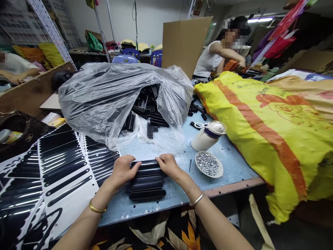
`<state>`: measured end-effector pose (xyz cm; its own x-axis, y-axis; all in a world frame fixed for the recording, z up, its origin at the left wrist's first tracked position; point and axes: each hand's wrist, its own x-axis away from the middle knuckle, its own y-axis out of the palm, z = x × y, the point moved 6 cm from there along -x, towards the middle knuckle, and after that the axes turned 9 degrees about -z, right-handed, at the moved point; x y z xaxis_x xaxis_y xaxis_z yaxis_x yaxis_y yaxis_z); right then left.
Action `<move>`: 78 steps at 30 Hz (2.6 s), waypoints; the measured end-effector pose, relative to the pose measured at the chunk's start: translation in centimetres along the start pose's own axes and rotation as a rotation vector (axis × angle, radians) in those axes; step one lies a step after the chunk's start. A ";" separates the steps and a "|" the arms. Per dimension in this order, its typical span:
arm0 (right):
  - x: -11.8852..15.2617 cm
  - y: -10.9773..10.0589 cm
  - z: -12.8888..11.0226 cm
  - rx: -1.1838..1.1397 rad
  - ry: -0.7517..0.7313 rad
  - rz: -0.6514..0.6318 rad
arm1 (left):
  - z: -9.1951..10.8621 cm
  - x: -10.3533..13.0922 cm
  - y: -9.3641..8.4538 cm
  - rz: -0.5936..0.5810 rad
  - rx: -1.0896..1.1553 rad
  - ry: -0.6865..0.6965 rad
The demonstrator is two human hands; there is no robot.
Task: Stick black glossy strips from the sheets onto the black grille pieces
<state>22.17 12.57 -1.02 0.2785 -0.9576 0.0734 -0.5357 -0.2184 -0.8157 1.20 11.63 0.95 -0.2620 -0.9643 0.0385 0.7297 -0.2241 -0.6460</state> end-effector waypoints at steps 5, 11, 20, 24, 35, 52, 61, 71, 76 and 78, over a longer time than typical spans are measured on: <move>0.2 0.1 -0.7 0.025 -0.056 -0.023 | 3.6 -1.7 2.9 -0.247 -0.408 0.080; 1.6 -0.4 -0.6 0.027 -0.082 -0.024 | 2.8 -1.5 1.7 -0.332 -0.395 0.102; 6.4 -0.8 -0.5 -0.031 -0.177 0.026 | -0.7 5.2 -0.5 -0.309 0.042 0.142; 8.8 0.5 -0.2 0.064 -0.351 -0.020 | -1.7 6.4 0.1 -0.400 0.085 0.149; 9.9 2.0 0.4 0.159 -0.499 0.016 | -2.5 6.8 0.9 -0.443 0.025 0.197; 2.9 -1.9 -0.3 -0.668 0.053 -0.469 | -3.0 4.4 -1.0 -0.331 0.810 -0.451; -3.8 1.1 0.7 -0.586 0.411 -0.891 | -4.4 -0.5 1.0 -0.461 0.697 -0.680; -2.8 0.1 1.4 -0.701 0.550 -0.650 | -1.3 -4.1 -2.6 -0.437 -0.584 -0.256; -0.9 -0.9 2.3 -0.724 0.422 -0.535 | -1.7 -4.1 -2.9 -0.318 -0.623 -0.276; -0.4 -1.0 2.7 -0.669 0.337 -0.462 | -1.8 -4.2 -3.0 -0.281 -0.610 -0.277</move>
<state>24.78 13.70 -1.76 0.3892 -0.7279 0.5645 -0.8120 -0.5605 -0.1630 -1.03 16.58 1.31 -0.1589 -0.9004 0.4049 0.1556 -0.4278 -0.8904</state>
